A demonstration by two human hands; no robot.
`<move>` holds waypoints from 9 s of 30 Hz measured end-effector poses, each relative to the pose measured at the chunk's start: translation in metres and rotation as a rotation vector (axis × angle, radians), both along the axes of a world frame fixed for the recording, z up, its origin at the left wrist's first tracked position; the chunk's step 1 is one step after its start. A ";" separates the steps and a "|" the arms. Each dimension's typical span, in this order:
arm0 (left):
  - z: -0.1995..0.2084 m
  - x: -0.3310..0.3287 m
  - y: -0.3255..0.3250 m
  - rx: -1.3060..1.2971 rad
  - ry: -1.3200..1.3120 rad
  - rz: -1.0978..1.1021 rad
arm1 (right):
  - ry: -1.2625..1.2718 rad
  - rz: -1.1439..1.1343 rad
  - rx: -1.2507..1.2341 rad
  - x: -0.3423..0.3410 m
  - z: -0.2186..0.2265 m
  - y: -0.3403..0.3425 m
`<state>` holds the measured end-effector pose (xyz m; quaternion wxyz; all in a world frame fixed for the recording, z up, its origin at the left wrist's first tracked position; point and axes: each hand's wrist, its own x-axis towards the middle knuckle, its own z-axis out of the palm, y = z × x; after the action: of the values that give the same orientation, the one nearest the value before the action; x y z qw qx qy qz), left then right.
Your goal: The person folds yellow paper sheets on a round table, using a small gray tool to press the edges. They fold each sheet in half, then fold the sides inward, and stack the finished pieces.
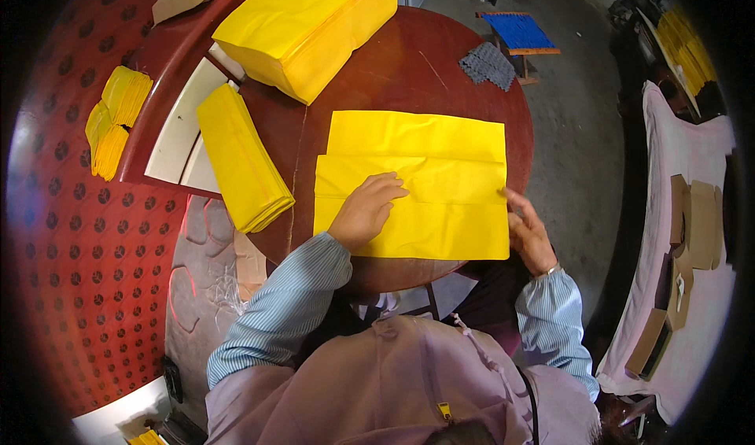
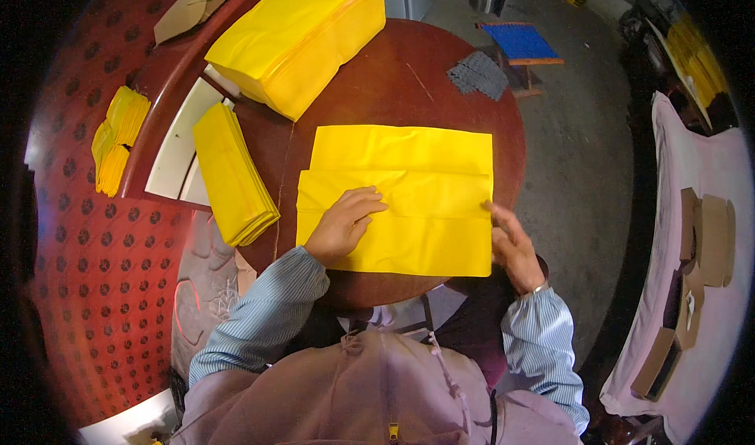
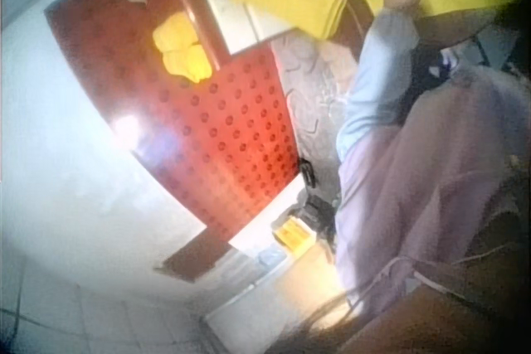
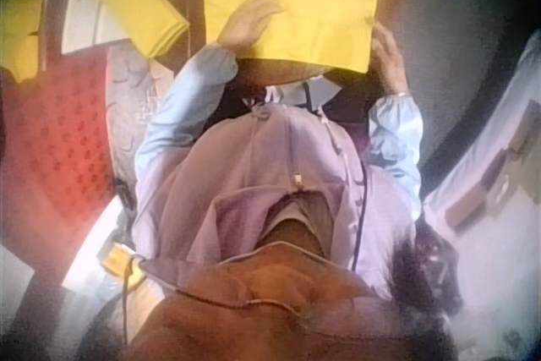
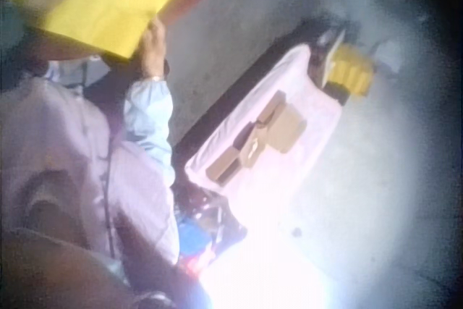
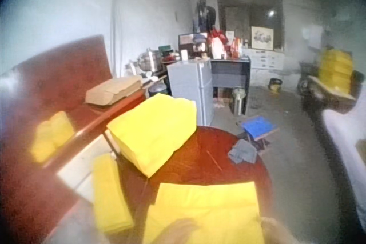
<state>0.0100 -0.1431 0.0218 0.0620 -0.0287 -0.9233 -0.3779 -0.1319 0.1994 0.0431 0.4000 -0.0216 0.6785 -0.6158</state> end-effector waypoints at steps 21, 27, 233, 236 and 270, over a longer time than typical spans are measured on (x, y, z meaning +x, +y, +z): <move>-0.006 0.049 -0.070 -0.101 0.209 0.050 | 1.121 0.404 0.089 -0.018 -0.020 -0.013; -0.021 0.064 -0.078 0.683 0.015 0.454 | 0.665 0.150 0.169 -0.027 -0.020 -0.018; 0.006 0.013 0.007 -0.237 0.237 0.083 | 1.379 0.012 0.676 0.038 0.005 -0.063; 0.005 0.013 0.017 -0.303 0.256 0.099 | 1.407 0.109 0.503 0.044 0.011 -0.086; 0.004 0.067 -0.027 -0.460 0.103 0.542 | 1.404 0.093 0.618 0.043 -0.002 -0.079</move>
<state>0.0775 -0.1705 0.0260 0.1984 0.1851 -0.9539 -0.1283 -0.0884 0.1202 0.0414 -0.1113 -0.3231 0.9130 -0.2228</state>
